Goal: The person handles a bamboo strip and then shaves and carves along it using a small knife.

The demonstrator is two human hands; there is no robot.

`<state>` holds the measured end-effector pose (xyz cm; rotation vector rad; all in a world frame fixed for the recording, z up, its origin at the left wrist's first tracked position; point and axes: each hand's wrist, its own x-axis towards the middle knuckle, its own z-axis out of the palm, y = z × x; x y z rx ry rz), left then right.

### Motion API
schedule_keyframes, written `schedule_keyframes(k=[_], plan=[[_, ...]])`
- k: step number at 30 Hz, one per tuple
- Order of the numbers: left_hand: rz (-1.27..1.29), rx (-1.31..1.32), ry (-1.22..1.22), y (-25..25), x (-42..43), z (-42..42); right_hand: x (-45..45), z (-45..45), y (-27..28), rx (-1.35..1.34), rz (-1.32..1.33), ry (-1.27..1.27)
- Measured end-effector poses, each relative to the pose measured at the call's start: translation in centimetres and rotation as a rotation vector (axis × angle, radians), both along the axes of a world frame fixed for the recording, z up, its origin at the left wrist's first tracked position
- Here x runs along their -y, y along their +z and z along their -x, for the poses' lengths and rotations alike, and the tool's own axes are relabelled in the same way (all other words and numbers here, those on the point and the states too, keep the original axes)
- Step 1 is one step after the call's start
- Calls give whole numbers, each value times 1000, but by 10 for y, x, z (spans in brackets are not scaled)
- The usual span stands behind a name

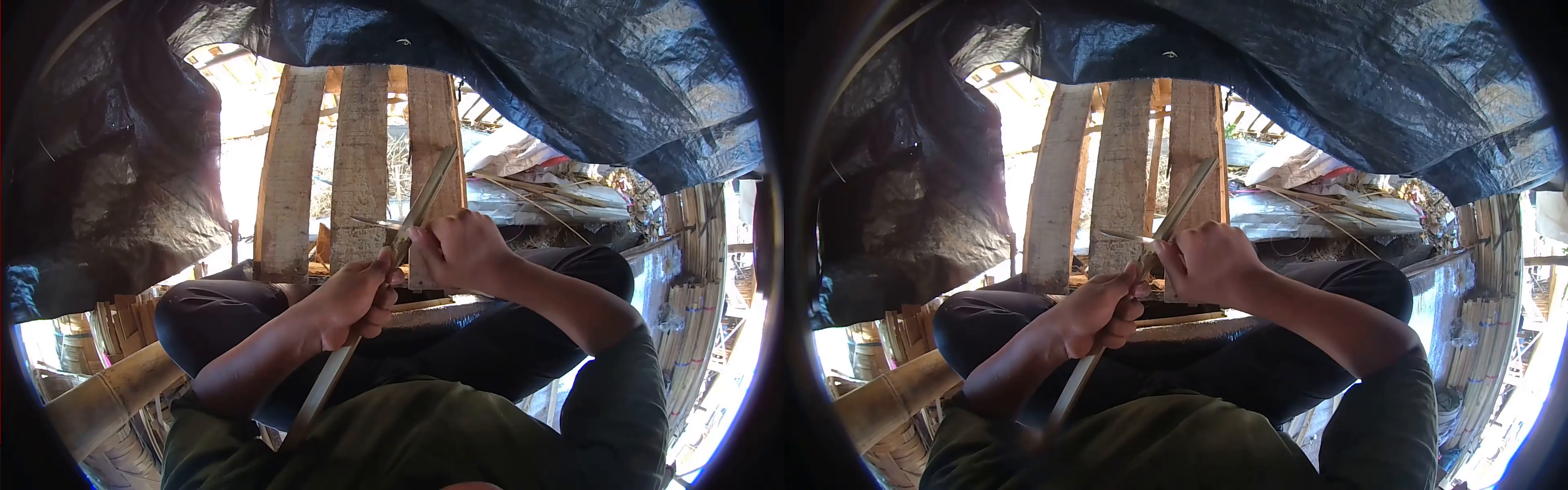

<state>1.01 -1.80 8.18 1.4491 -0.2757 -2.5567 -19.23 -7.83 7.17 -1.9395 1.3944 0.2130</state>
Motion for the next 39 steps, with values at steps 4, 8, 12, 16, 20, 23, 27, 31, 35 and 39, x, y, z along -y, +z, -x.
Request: schedule_keyframes(k=[4,8,12,16,20,23,27,31,35,39], plan=[[6,6,2,0,-1,2,21,17,-32,-99,262,35],[13,17,9,0,0,1,10,7,-12,-163,392,-34],[3,5,28,1,-1,2,1,5,-7,-13,411,197],[6,36,6,1,2,1,31,21,-18,-50,466,46],[30,-12,-6,-5,2,-4,-5,7,-14,-35,378,126],[18,-1,9,-1,3,0,3,10,-19,-44,360,135],[10,-5,-15,-4,5,-5,26,20,-26,-149,381,17],[21,20,-10,-4,4,-3,-3,9,-12,-68,364,135],[6,11,-3,-1,3,-2,32,30,-31,-62,431,88],[31,-5,1,-5,3,-6,33,19,-21,-202,347,70]])
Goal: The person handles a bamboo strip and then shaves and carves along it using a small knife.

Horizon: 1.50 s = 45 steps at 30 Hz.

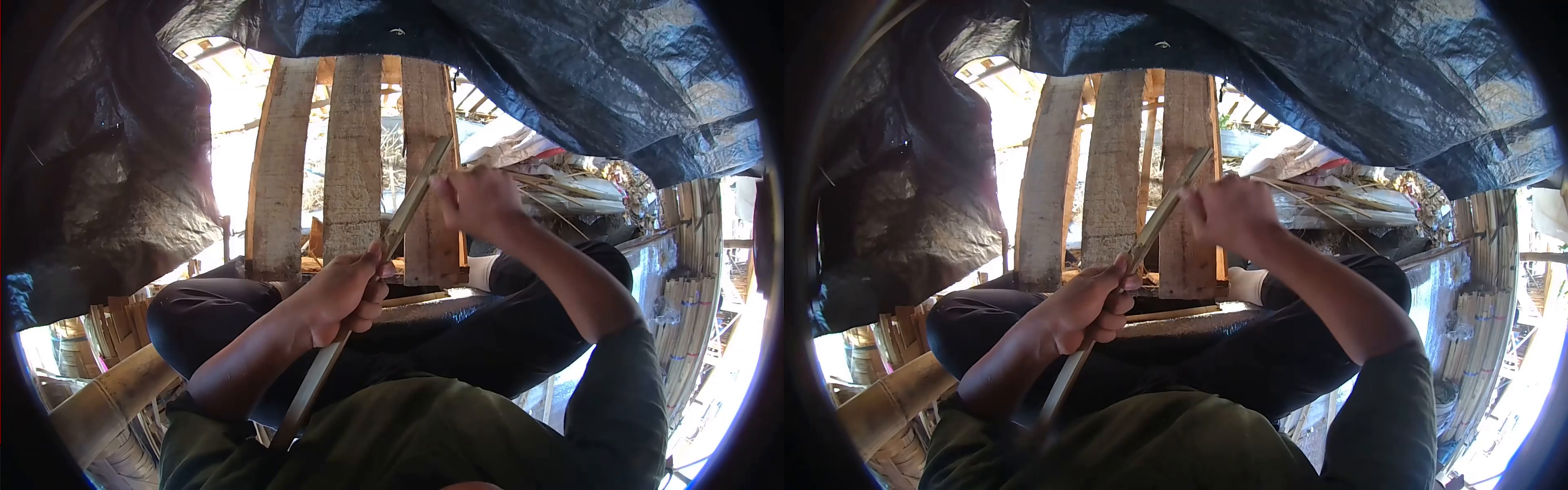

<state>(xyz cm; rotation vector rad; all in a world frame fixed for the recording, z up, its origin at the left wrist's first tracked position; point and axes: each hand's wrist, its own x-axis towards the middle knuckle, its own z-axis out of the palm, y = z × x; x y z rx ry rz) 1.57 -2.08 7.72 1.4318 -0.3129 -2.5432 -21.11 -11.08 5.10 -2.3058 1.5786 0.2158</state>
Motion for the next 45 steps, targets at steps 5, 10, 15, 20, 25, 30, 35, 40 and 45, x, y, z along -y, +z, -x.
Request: schedule_keyframes(k=[5,10,15,20,25,30,35,40,45], plan=[[-21,0,17,1,-1,0,-29,-7,2,51,-136,251],[-19,-11,11,0,-2,-1,12,8,2,83,100,26],[-18,13,3,1,-1,-2,-34,-9,4,27,42,291],[-8,-8,10,0,-1,-1,17,28,-25,23,189,29],[1,27,7,0,-2,0,-15,-1,7,10,-32,117],[-25,2,5,3,-6,-1,31,39,-25,-78,192,-16],[-3,-17,30,1,-3,-7,3,-7,18,-105,-160,-21],[-29,-2,56,-4,-6,-4,-7,4,-15,164,125,93],[13,36,23,-6,-2,-6,4,-7,1,45,-114,-142]])
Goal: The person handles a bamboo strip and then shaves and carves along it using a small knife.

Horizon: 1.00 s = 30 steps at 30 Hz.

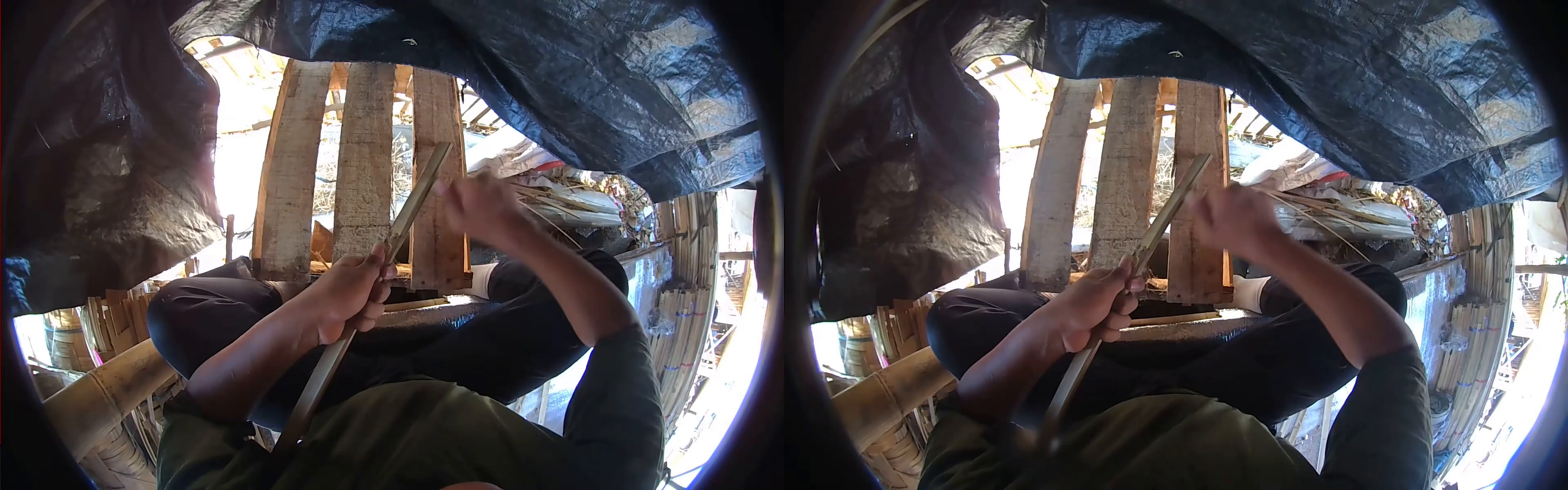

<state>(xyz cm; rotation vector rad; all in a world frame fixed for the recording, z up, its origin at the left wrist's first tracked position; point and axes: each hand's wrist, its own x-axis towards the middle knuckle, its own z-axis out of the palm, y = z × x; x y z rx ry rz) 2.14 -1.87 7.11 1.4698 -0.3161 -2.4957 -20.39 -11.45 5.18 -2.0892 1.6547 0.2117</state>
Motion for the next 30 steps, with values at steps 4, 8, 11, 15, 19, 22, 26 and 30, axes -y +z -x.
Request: schedule_keyframes(k=[4,8,11,15,19,22,26,30], plan=[[-10,35,-13,-1,-1,2,-35,-13,2,97,113,377],[9,22,-18,-2,1,2,11,19,-26,-15,377,172],[28,58,-35,0,3,2,2,-3,3,-5,-24,64],[36,125,-39,3,1,7,-26,-12,6,156,7,255],[72,93,-36,-4,-2,3,8,8,-9,28,145,123],[58,55,-44,-2,2,0,-7,-6,2,50,-19,111],[42,106,-38,1,1,6,-16,-7,-4,-27,-1,210],[17,59,-22,-5,2,2,7,10,-17,-2,151,102]])
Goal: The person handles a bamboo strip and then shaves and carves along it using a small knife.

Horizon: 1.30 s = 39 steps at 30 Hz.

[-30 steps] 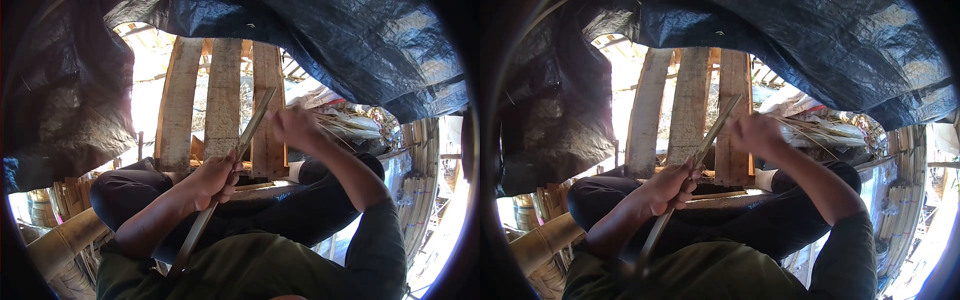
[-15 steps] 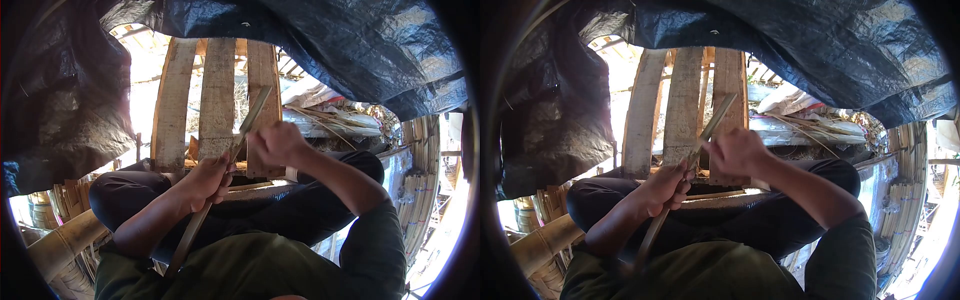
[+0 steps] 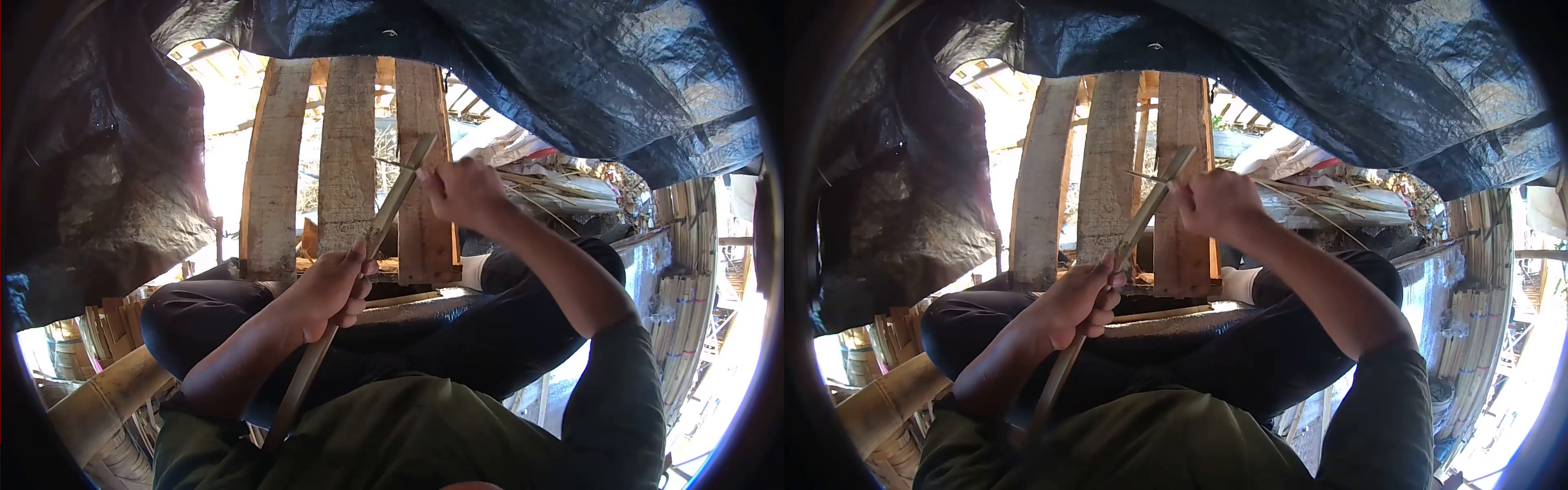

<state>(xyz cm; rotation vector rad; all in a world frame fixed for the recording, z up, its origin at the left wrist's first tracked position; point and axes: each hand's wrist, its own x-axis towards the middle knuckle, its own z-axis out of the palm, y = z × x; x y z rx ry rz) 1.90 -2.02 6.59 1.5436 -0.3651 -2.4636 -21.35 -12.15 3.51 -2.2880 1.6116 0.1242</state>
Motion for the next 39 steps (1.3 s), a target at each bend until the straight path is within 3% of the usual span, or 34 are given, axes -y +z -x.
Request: schedule_keyframes(k=[3,6,7,8,10,11,13,16,18,20,22,24,26,28,30,33,35,38,39], plan=[[11,-22,-8,-1,0,-3,-23,-16,12,66,-211,110],[15,30,-4,3,-2,1,-26,-14,23,92,-205,202],[4,29,-7,4,-3,2,-13,-12,16,-7,-103,73],[-1,17,-3,5,-1,2,5,-4,18,-114,-173,-40],[-2,-1,-7,6,0,0,13,10,1,-48,113,7],[-3,-14,-15,7,2,-3,10,9,-1,-51,118,6],[0,-25,-15,7,3,-4,-8,-13,15,23,-191,16],[-18,22,-11,2,3,-3,-34,-23,22,68,-155,249],[3,16,-17,0,-1,-2,-7,-13,19,-70,-251,200],[-12,-16,-12,1,1,-3,20,13,-5,2,-20,-10],[-17,-50,-6,2,3,-6,15,4,3,35,108,33],[-9,-39,-9,2,3,-7,-4,-13,16,31,-192,29],[-20,-22,-4,1,3,-5,-20,-19,17,25,-238,170],[-45,-7,-12,0,2,-3,-25,-16,12,61,-127,222],[16,2,-25,-1,0,-3,12,-1,6,-119,-148,-1],[2,-54,-28,1,4,-6,16,10,-9,-2,93,56],[-8,-47,-11,0,4,-8,0,-12,20,-26,-244,69],[5,-10,-15,-1,4,-3,-18,-15,18,33,-187,252],[28,14,-33,-1,1,-2,-9,-12,13,13,-164,86]])
